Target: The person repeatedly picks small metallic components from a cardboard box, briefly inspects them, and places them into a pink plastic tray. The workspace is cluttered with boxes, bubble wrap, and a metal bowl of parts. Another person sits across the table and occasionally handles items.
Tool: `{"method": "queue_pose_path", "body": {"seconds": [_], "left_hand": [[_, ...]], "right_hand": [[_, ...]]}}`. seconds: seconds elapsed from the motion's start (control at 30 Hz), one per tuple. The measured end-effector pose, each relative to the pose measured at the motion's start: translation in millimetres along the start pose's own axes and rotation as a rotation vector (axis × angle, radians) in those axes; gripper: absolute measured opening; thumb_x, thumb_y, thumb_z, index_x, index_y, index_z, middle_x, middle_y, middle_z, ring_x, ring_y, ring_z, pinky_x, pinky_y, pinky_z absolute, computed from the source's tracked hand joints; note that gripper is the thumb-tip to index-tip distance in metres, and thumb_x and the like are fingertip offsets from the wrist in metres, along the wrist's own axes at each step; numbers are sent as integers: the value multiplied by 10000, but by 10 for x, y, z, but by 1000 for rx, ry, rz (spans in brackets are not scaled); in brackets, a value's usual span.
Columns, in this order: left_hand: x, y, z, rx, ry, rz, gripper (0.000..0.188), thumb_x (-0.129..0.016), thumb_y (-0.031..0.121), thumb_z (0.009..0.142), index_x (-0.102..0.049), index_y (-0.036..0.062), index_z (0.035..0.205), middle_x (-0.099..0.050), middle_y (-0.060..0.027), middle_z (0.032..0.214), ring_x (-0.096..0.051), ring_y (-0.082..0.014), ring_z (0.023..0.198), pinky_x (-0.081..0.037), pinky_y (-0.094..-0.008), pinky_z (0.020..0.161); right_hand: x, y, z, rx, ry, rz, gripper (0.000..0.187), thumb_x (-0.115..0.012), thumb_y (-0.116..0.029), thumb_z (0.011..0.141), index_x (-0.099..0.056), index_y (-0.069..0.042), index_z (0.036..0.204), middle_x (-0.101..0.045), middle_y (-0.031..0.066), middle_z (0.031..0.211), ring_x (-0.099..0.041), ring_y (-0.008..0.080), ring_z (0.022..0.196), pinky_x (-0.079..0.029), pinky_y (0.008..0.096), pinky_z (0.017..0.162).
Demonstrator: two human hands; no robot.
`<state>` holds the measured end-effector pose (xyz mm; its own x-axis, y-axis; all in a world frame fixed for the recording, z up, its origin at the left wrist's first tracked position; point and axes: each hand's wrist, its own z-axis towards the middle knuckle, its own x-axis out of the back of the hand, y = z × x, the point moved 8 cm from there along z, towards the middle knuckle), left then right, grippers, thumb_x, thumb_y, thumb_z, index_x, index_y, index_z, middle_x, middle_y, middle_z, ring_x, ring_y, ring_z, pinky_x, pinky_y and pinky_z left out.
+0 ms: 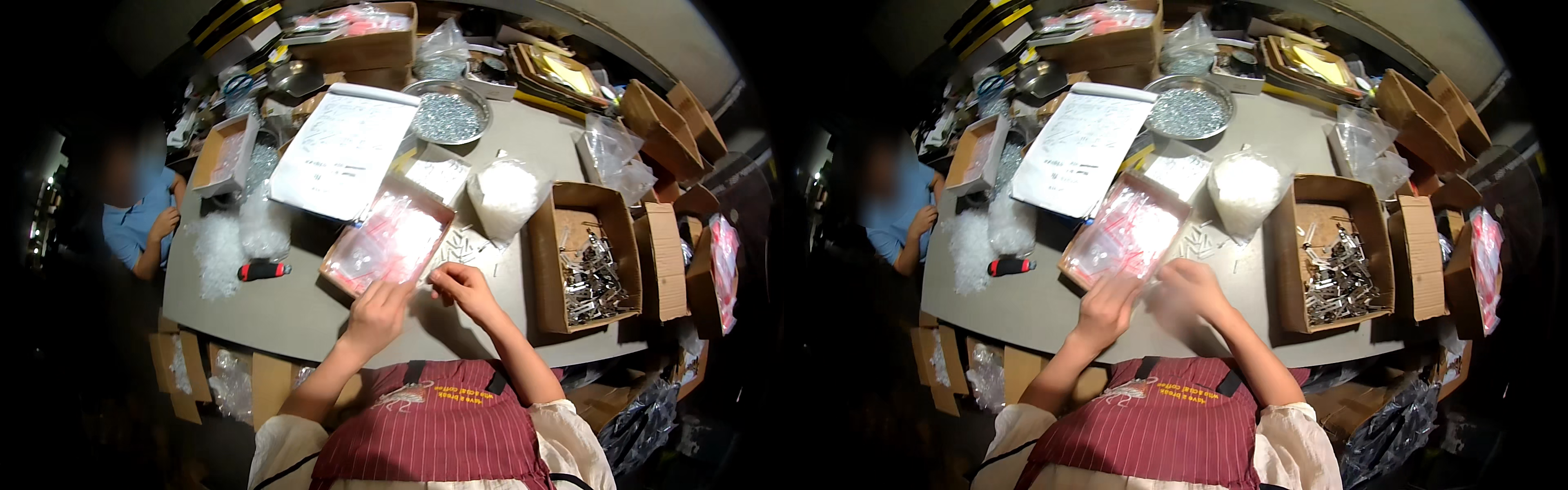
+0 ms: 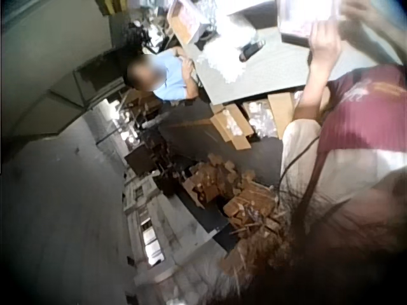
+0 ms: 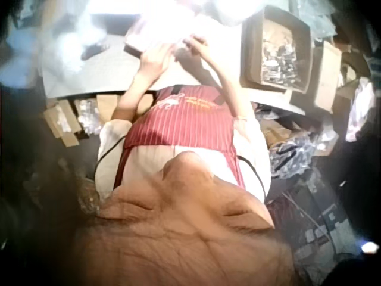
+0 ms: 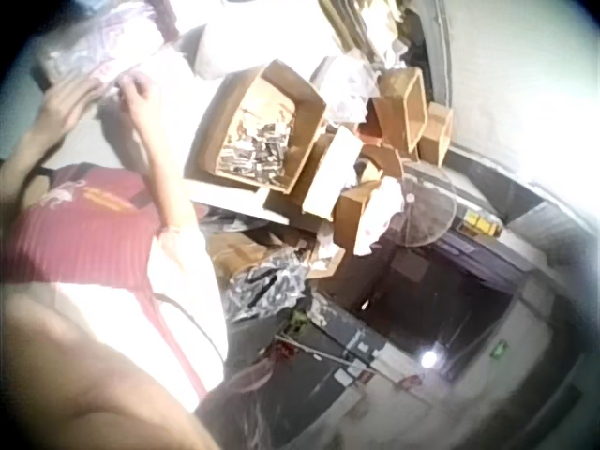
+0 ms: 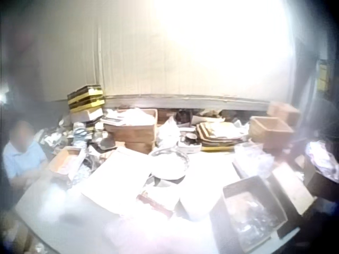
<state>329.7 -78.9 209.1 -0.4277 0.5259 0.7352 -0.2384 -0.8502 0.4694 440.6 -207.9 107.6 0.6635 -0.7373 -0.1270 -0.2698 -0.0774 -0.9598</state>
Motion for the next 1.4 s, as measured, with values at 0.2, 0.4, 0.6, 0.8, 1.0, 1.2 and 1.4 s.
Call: {"method": "queue_pose_path", "body": {"seconds": [0.2, 0.4, 0.6, 0.8, 1.0, 1.2, 1.4], "left_hand": [[37, 207, -142, 90, -13, -219, 193, -680, -15, 850, -708, 4, 1039, -713, -122, 853, -682, -304, 767, -545, -388, 723], [-263, 376, -219, 120, -62, -392, 157, -674, -20, 841, -746, 64, 952, -687, -97, 915, -664, -297, 838, -526, -382, 719], [-382, 378, -222, 128, -75, -288, 80, -739, 92, 857, -668, 57, 844, -630, -97, 817, -620, -311, 794, -498, -408, 704], [-363, 350, -80, 189, -80, -306, 120, -743, 119, 866, -652, 52, 827, -631, -100, 822, -616, -326, 804, -498, -421, 719], [-607, 336, -124, 146, -64, -382, 179, -774, 177, 859, -643, 59, 827, -621, -78, 831, -607, -313, 837, -494, -419, 710], [-709, 453, -74, 81, -97, -198, 296, -839, 274, 796, -612, 84, 783, -564, -55, 781, -578, -288, 796, -483, -415, 678], [-730, 311, -102, 163, -105, -174, 280, -831, 251, 784, -620, 92, 878, -580, -71, 871, -579, -302, 865, -492, -414, 725]], "right_hand": [[1160, -208, -248, -3, 501, -1267, 337, -675, -315, 915, -638, 19, 884, -695, 260, 901, -678, 452, 847, -543, 539, 740], [1163, -81, -43, 141, 423, -1125, 263, -638, -285, 907, -630, -25, 945, -673, 225, 922, -656, 446, 851, -526, 528, 736], [991, -308, 65, 365, 488, -1200, 166, -676, -191, 880, -614, -77, 985, -636, 148, 931, -650, 394, 859, -530, 486, 724], [1062, -89, 18, 360, 440, -1004, 173, -667, -156, 856, -641, -57, 996, -658, 175, 966, -662, 381, 871, -529, 454, 737], [1192, -112, -174, 297, 553, -813, 171, -685, -146, 871, -668, -7, 970, -665, 169, 891, -650, 292, 781, -522, 367, 716], [1004, -80, 133, 344, 563, -1127, 182, -702, -185, 892, -639, -26, 952, -673, 173, 907, -675, 374, 787, -536, 450, 693], [1044, 61, 71, 177, 493, -1288, 203, -721, -214, 829, -651, -32, 883, -658, 171, 856, -667, 383, 768, -526, 463, 672]]}}
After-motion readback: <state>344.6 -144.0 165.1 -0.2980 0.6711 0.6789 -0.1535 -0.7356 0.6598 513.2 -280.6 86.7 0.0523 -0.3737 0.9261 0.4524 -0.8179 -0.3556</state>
